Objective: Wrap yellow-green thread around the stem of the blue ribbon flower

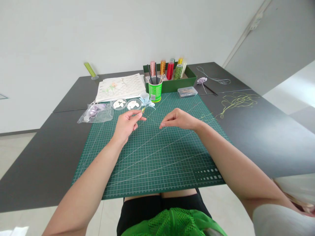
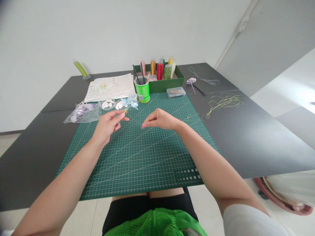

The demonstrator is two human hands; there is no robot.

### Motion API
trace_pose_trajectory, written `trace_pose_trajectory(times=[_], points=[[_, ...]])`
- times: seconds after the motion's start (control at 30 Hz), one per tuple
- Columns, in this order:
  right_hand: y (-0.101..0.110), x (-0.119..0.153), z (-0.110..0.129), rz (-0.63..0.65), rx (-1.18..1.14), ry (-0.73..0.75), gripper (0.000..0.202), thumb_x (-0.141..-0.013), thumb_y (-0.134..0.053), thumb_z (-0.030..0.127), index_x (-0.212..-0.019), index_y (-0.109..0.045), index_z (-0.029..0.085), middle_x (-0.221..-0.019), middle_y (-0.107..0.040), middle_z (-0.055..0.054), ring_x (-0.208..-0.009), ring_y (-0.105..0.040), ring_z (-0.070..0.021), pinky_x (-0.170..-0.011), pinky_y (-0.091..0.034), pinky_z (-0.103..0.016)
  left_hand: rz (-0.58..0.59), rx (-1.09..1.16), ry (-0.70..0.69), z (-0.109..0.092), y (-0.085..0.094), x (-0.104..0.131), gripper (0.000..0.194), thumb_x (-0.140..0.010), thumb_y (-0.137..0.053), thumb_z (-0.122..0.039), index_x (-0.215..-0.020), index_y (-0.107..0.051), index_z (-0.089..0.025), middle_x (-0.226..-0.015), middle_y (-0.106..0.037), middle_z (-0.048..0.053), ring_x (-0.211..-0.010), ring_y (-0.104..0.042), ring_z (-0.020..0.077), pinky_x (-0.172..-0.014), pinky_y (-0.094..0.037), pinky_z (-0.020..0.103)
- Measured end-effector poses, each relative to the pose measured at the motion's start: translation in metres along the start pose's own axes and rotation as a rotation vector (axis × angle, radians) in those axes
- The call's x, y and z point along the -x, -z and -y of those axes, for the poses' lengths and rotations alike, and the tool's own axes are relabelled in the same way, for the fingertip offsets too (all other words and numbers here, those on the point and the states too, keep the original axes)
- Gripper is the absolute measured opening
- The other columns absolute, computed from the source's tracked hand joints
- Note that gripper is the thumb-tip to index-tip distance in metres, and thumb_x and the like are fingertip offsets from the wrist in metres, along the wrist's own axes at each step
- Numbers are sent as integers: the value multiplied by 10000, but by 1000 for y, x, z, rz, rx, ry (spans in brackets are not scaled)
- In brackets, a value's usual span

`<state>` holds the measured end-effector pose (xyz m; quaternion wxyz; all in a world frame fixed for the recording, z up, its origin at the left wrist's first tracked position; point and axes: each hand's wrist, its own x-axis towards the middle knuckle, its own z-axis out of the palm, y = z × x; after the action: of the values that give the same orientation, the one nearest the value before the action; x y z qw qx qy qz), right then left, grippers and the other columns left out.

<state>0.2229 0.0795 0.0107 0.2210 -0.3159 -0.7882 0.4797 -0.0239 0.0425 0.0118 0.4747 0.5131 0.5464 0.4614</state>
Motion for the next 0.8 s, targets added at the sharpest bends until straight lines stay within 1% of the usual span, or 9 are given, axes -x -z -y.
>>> trace_pose_trajectory(times=[0.07,0.17,0.33,0.4,0.47,0.6,0.7,0.8], points=[[-1,2,8,-1,-41,37,246,-828,-741,422,-856,-827,193,-820,-787,-40,-722,-660,-141,-659,-478,-265,17,-31,17,0,-1,0,313,-816,-723,-366,-1034,-726,-141,-812,-764,72,-392,-368,31,-412,-263,209],[-2,5,15,-11,-99,86,225,-824,-757,404,-850,-829,193,-816,-791,-39,-724,-669,-139,-661,-488,-259,104,-87,75,2,-3,2,298,-825,-719,-366,-1017,-724,-139,-838,-775,84,-402,-377,38,-414,-261,213],[-5,7,20,-51,-192,125,169,-805,-785,352,-850,-831,196,-803,-793,-38,-704,-675,-136,-648,-507,-255,341,-172,199,6,-8,5,268,-845,-701,-351,-1020,-709,-147,-859,-784,95,-412,-376,46,-418,-263,211],[-6,7,21,-79,-228,128,156,-796,-793,342,-836,-832,196,-791,-791,-37,-690,-672,-133,-632,-508,-251,455,-205,220,8,-10,7,259,-846,-703,-352,-1016,-705,-156,-855,-785,90,-411,-370,48,-414,-258,211],[-8,6,21,-105,-260,120,153,-792,-797,338,-830,-832,194,-787,-790,-39,-687,-674,-133,-629,-513,-250,539,-230,217,8,-11,9,245,-847,-700,-367,-976,-710,-159,-853,-784,84,-412,-367,49,-409,-254,212],[-10,5,23,-155,-299,100,163,-786,-799,347,-832,-834,195,-735,-772,-28,-679,-672,-133,-617,-518,-247,610,-277,193,5,-13,13,247,-857,-666,-382,-931,-725,-154,-852,-785,78,-411,-380,50,-401,-265,208],[-11,4,24,-183,-293,85,194,-775,-803,381,-828,-836,197,-682,-747,-20,-670,-664,-137,-591,-505,-244,630,-290,190,2,-16,16,238,-846,-657,-361,-943,-732,-156,-838,-784,66,-403,-388,48,-396,-270,202],[-11,3,23,-206,-264,50,235,-763,-805,415,-831,-838,192,-678,-741,-29,-682,-664,-146,-575,-493,-243,643,-291,179,0,-18,18,239,-838,-654,-356,-946,-731,-157,-823,-784,63,-401,-389,51,-396,-273,199]])
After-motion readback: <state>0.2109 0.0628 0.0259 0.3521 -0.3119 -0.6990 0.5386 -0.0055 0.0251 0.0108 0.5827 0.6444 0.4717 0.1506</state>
